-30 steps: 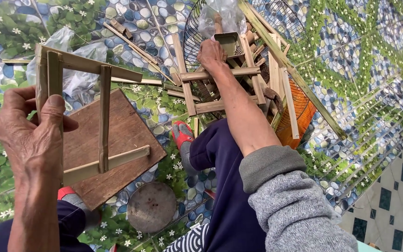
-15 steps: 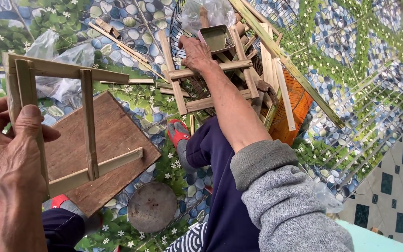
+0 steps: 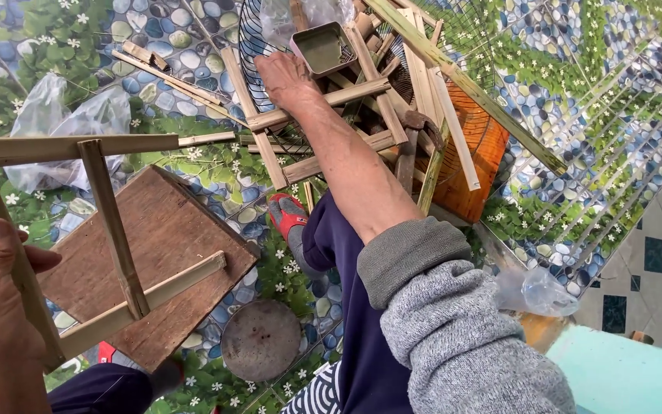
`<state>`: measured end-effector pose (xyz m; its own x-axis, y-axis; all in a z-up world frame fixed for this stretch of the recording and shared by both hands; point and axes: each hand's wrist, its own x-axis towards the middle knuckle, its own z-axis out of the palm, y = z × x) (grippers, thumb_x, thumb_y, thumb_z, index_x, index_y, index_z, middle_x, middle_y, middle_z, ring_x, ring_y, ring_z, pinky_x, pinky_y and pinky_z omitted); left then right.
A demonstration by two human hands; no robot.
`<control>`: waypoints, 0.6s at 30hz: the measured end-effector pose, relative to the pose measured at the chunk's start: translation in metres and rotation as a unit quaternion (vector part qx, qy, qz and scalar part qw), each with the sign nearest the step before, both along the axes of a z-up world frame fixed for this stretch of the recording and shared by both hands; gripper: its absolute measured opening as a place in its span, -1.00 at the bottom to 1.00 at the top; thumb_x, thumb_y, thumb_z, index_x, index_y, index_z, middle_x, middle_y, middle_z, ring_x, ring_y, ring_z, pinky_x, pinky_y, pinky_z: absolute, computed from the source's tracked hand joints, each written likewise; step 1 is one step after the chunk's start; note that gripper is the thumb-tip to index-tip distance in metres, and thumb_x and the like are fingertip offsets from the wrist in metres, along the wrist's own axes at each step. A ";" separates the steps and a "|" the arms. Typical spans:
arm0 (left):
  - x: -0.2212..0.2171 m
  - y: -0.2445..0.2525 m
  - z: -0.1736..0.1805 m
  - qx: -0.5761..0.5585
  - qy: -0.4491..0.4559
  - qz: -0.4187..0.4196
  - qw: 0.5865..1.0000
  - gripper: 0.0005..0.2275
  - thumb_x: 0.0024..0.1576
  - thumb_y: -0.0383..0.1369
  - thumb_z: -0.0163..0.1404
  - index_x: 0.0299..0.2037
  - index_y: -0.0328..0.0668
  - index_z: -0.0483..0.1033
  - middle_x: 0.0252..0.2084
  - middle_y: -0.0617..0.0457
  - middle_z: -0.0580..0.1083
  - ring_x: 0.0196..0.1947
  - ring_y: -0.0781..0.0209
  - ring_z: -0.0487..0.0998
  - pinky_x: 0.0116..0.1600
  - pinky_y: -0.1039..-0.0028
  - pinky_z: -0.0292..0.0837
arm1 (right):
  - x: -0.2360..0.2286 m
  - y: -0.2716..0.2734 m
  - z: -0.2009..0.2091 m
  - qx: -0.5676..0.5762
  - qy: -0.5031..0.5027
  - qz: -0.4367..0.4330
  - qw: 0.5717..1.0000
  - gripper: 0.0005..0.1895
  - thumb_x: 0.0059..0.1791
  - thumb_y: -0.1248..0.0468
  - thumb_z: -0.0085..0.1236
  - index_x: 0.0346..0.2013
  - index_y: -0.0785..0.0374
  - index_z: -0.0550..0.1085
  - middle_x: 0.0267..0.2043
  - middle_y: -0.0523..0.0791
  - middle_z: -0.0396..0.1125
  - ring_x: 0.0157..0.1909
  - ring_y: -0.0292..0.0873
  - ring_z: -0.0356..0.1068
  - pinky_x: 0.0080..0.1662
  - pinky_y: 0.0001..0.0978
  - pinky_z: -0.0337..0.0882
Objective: The person assembles a small wooden frame by fitting bamboo pieces together and securing them with a hammer and wire. They repeatedly adjust the frame, hammer joints, and twist wire to fasten the structure.
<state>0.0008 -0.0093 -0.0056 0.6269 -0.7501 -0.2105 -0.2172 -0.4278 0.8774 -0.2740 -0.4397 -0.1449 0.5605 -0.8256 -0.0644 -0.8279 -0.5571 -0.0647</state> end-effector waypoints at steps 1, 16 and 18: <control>0.000 -0.001 0.000 0.001 -0.001 -0.003 1.000 -0.55 0.72 0.08 -0.25 0.20 -0.20 0.40 -0.27 0.07 0.44 -0.17 0.16 0.52 0.21 0.21 0.36 | -0.002 -0.005 -0.002 0.001 -0.001 -0.003 1.000 -0.76 -0.06 0.57 -0.04 -0.36 0.15 0.43 -0.45 -0.09 0.28 -0.45 -0.12 0.23 -0.41 -0.08 0.29; 0.005 0.001 -0.011 -0.016 0.019 0.000 1.000 -0.58 0.68 0.14 -0.20 0.21 -0.04 0.41 -0.31 0.15 0.40 -0.19 0.25 0.52 0.21 0.35 0.33 | -0.010 -0.004 0.009 0.046 -0.071 0.049 0.995 -0.83 0.05 0.18 0.04 -0.42 0.05 0.50 -0.49 -0.14 0.44 -0.38 -0.12 0.43 -0.10 -0.04 0.48; 0.004 0.000 -0.008 -0.011 0.015 -0.009 1.000 -0.55 0.66 0.17 -0.25 0.22 -0.05 0.39 -0.29 0.14 0.40 -0.17 0.23 0.50 0.19 0.30 0.33 | -0.011 -0.005 0.009 0.034 -0.081 0.068 0.994 -0.82 0.07 0.21 0.01 -0.42 0.05 0.47 -0.50 -0.15 0.42 -0.42 -0.13 0.41 -0.13 -0.08 0.48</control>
